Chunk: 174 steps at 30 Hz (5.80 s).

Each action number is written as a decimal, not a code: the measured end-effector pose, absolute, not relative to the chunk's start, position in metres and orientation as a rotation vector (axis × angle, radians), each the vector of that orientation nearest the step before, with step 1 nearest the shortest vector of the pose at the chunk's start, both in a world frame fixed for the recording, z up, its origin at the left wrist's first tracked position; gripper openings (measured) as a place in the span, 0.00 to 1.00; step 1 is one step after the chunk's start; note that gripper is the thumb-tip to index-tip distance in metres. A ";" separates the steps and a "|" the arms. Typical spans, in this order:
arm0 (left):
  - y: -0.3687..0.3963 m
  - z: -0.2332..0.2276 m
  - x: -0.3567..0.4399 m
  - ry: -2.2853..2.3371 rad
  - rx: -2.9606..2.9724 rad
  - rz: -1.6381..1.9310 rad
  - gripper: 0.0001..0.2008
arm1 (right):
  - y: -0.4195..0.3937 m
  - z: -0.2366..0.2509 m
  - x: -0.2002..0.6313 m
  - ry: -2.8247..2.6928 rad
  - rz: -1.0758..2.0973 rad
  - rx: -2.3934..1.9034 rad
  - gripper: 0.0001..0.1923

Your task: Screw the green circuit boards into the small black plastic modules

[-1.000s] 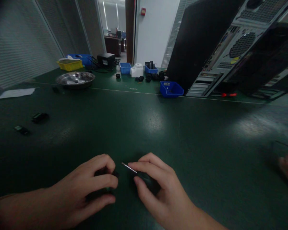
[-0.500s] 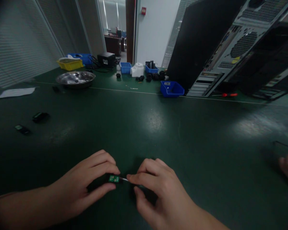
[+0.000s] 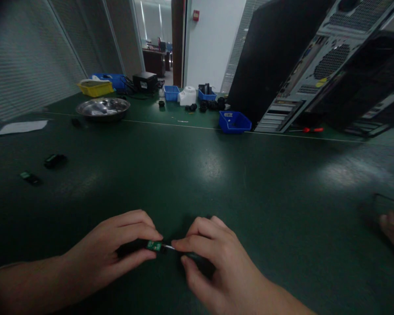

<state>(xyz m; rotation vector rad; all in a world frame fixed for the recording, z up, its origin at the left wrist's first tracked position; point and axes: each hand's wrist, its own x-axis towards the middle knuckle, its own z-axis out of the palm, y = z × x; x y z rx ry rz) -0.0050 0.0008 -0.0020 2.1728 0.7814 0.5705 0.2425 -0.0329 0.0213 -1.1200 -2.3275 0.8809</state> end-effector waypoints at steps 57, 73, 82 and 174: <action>-0.002 -0.002 -0.001 0.760 2.169 0.654 0.24 | -0.036 0.013 0.242 -2.012 0.908 -0.949 0.21; 0.012 0.001 -0.024 0.665 2.459 0.556 0.07 | -0.029 0.006 0.247 -2.273 0.340 -1.205 0.16; 0.000 0.009 -0.022 0.481 2.788 0.481 0.10 | -0.039 0.016 0.245 -2.292 0.202 -1.016 0.15; -0.028 0.003 0.005 0.733 2.232 0.591 0.34 | -0.064 0.016 0.202 -1.981 0.988 -1.235 0.18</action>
